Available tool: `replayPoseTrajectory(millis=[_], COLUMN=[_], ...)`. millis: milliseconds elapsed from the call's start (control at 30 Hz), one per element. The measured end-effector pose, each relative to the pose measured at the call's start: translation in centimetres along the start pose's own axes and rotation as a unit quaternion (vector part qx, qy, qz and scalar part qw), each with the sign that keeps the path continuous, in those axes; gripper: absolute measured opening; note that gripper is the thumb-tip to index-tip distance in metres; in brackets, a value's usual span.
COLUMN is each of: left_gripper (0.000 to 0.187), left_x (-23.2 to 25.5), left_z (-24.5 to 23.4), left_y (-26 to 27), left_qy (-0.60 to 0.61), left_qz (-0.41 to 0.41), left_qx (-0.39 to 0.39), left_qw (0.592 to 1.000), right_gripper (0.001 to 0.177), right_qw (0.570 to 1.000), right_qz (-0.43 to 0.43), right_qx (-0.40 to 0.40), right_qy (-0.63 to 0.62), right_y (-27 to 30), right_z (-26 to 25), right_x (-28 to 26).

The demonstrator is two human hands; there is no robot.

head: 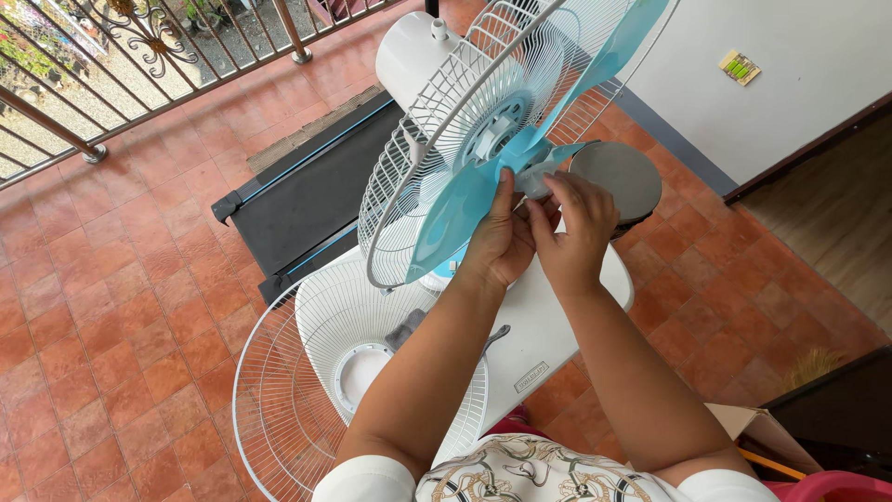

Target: The person wipes the blue fan blades with a gray cloth, then works on the fan head, unscrewing the blade cap and removing the blades from the motor shaft. They then reattach the blades and secure the front grille back onto the fan.

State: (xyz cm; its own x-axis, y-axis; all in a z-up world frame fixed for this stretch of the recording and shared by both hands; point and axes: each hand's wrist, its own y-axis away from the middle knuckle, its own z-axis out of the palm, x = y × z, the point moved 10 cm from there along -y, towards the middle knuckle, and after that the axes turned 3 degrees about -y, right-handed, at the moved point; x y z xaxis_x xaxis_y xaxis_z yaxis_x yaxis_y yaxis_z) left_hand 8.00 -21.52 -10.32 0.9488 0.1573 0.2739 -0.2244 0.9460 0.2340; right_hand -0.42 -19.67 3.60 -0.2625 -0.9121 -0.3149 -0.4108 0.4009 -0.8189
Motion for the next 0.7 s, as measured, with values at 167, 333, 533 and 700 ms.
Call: replayPoseTrajectory(millis=[167, 333, 533, 700], left_gripper=[0.059, 0.054, 0.058, 0.058], left_x=[0.4, 0.8, 0.1, 0.0], left_z=[0.8, 2.1, 2.4, 1.6], left_y=[0.4, 1.4, 1.8, 1.6], left_qy=[-0.034, -0.074, -0.077, -0.055], left_qz=[0.023, 0.045, 0.048, 0.047], left_qx=[-0.022, -0.057, -0.062, -0.046], left_qw=[0.999, 0.995, 0.994, 0.996], right_gripper=[0.044, 0.044, 0.044, 0.044], right_qw=[0.999, 0.989, 0.983, 0.992], right_qz=[0.025, 0.115, 0.135, 0.094], right_qx=[0.012, 0.022, 0.016, 0.044], right_qy=[0.018, -0.091, -0.122, -0.073], right_y=[0.4, 1.6, 2.6, 2.9], right_z=[0.0, 0.7, 1.3, 0.6], right_x=[0.9, 3.5, 4.3, 2.7])
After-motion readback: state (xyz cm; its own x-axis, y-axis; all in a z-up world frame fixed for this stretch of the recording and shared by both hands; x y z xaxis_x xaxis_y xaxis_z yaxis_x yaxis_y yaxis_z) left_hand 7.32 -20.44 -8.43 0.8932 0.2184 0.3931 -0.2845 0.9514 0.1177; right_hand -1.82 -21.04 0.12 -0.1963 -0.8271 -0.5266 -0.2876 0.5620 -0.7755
